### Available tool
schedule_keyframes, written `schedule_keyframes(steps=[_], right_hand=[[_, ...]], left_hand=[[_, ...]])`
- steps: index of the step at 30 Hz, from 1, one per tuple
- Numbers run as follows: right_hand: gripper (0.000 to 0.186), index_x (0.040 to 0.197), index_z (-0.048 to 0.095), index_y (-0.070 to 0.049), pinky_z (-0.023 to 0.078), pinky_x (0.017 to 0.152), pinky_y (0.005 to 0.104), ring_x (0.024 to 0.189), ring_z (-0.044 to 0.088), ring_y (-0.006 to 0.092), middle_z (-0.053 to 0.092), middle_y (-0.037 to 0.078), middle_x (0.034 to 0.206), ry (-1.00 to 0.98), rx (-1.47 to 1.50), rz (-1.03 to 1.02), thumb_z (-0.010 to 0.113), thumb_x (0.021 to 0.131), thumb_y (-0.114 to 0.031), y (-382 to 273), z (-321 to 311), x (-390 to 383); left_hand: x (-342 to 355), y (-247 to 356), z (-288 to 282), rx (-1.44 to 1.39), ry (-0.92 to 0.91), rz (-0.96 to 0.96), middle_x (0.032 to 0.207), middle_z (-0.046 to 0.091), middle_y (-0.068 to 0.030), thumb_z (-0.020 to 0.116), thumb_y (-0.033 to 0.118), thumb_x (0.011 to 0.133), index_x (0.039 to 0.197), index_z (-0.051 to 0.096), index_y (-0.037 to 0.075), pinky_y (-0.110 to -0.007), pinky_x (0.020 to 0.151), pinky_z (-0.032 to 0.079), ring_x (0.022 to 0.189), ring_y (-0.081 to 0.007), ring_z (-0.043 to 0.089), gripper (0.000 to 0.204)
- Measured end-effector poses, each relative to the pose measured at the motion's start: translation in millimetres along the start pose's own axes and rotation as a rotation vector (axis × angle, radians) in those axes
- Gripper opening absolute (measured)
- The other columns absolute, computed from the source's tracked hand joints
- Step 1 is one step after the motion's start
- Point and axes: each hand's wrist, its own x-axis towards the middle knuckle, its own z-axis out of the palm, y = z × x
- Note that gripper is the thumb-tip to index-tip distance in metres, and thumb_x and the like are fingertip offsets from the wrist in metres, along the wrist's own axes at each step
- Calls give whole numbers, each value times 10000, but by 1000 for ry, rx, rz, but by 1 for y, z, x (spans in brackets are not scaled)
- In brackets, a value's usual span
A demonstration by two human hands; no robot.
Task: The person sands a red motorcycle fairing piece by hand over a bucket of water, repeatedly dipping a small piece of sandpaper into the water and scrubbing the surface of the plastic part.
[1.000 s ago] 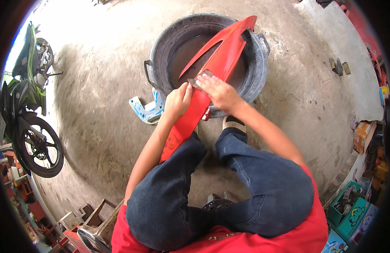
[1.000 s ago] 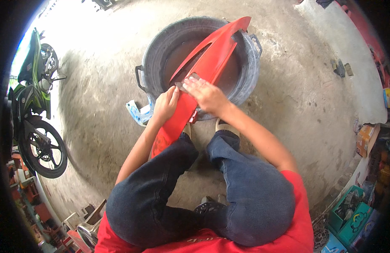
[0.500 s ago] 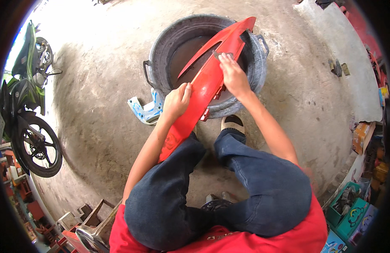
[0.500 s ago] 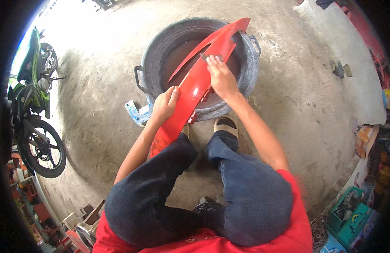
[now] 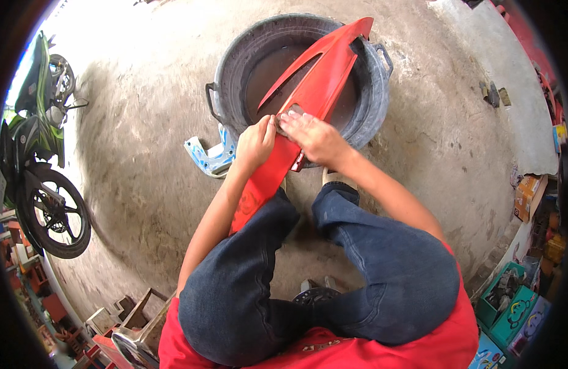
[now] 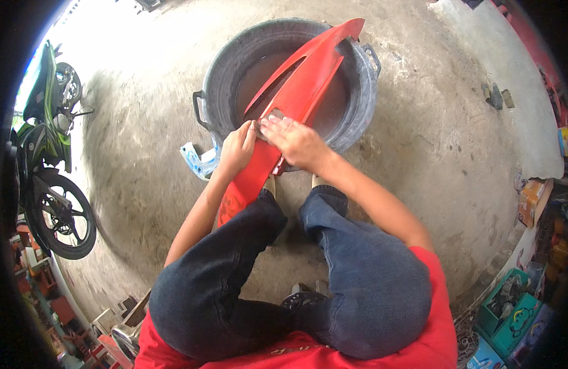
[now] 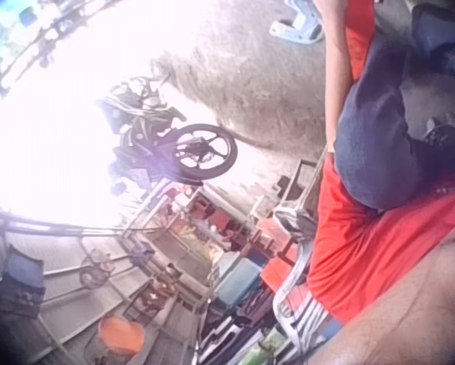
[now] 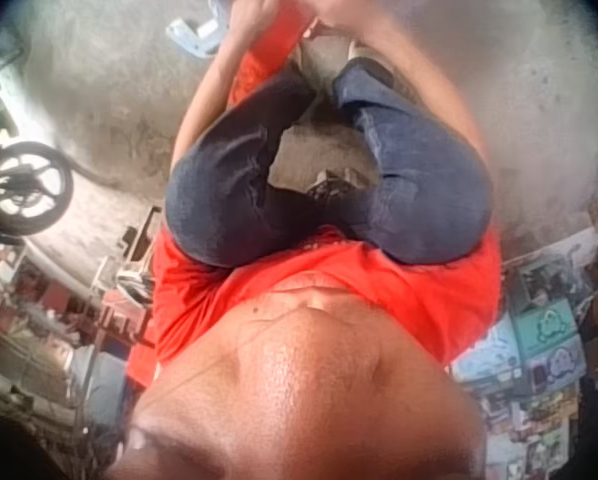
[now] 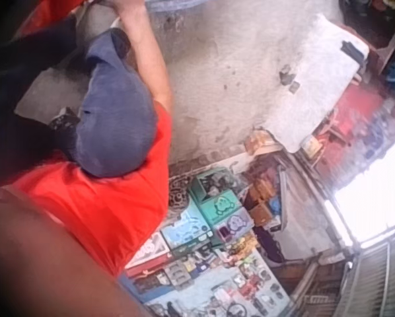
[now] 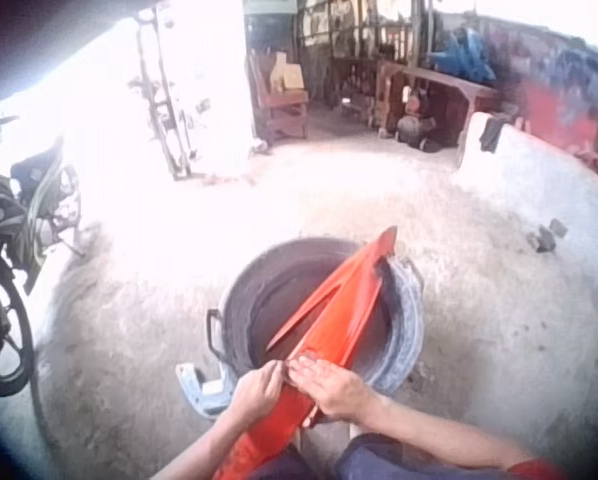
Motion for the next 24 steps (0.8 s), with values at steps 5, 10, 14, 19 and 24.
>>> schedule_keyframes(steps=[5, 10, 14, 19, 24], right_hand=[[455, 1399, 609, 29, 442, 1167, 472, 1361, 580, 379, 634, 231, 1418, 169, -50, 392, 506, 971, -87, 60, -10, -6], [498, 1437, 589, -5, 448, 1164, 466, 1377, 575, 349, 612, 208, 1460, 9, -46, 39, 509, 950, -78, 3, 5, 3], [469, 1415, 610, -5, 440, 1173, 469, 1366, 587, 354, 630, 207, 1438, 101, -9, 293, 506, 965, -86, 48, -11, -10], [424, 1384, 632, 6, 429, 1182, 489, 1363, 590, 356, 641, 217, 1419, 20, -40, 92, 546, 981, -96, -7, -2, -6], [410, 1358, 645, 15, 457, 1156, 458, 1346, 603, 347, 657, 213, 1393, 136, -46, 300, 529, 975, -72, 39, -14, -3]], left_hand=[[8, 11, 14, -33, -8, 28, 752, 655, -229, 461, 317, 1103, 941, 583, 44, -584, 676, 492, 746, -476, 654, 341], [-5, -10, -2, 36, 113, 88, 752, 659, -225, 458, 322, 1105, 958, 612, 53, -581, 678, 495, 751, -472, 659, 343], [7, 11, 11, -25, -24, -3, 747, 657, -224, 454, 317, 1106, 961, 616, 56, -581, 675, 495, 750, -472, 659, 340], [-2, 6, -3, 16, -4, -18, 756, 669, -216, 451, 312, 1108, 951, 613, 57, -574, 682, 501, 749, -467, 663, 340], [3, 12, 2, -50, -52, -33, 787, 666, -231, 428, 335, 1111, 969, 606, 43, -565, 708, 486, 798, -481, 655, 371]])
